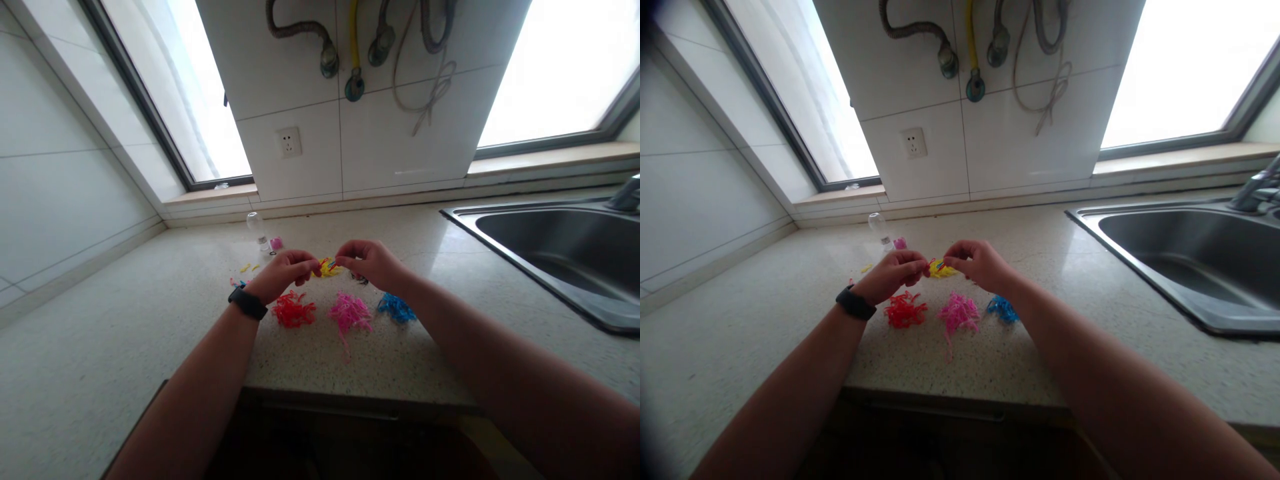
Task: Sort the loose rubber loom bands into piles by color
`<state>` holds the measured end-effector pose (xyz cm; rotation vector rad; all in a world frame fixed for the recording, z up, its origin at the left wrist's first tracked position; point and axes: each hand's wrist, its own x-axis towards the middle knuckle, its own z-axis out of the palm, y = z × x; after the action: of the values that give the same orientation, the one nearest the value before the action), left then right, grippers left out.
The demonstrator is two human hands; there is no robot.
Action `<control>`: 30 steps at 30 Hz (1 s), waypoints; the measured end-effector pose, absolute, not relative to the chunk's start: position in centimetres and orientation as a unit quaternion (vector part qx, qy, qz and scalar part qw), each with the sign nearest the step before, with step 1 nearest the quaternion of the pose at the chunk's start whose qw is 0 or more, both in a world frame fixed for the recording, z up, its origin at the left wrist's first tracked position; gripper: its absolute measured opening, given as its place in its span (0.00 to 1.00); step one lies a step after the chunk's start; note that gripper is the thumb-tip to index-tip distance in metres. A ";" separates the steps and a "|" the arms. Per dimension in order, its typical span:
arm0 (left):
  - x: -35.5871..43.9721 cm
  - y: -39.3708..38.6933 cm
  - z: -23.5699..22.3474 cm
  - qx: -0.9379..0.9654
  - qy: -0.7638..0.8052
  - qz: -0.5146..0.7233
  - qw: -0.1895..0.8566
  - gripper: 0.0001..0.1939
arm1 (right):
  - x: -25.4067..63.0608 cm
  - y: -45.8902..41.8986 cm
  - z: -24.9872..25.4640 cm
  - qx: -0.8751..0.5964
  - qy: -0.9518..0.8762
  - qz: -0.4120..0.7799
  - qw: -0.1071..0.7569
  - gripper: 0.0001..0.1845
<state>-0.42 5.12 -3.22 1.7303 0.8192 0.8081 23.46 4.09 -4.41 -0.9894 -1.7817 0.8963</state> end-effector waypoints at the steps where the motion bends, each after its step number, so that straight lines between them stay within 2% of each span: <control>1: -0.4 5.1 -3.2 0.716 0.336 0.336 0.511 0.11 | 23.5 4.1 -4.4 -0.398 -0.719 0.360 0.442 0.15; 7: -0.8 4.9 -2.7 0.736 0.336 0.320 0.494 0.10 | 23.4 4.1 -4.3 -0.408 -0.717 0.357 0.438 0.16; 15: -2.3 4.7 -1.2 0.802 0.353 0.272 0.399 0.11 | 23.5 4.2 -4.5 -0.408 -0.715 0.360 0.439 0.15; 22: -4.2 5.8 -1.9 0.853 0.397 0.117 0.318 0.10 | 23.7 4.4 -4.7 -0.407 -0.722 0.359 0.430 0.16; 30: -5.0 6.2 -2.4 0.875 0.391 0.047 0.282 0.10 | 23.6 4.1 -4.6 -0.400 -0.720 0.382 0.420 0.15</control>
<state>-5.02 6.24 -2.37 2.3425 1.0465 0.1270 23.64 4.15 -4.57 -1.0016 -1.8038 0.9578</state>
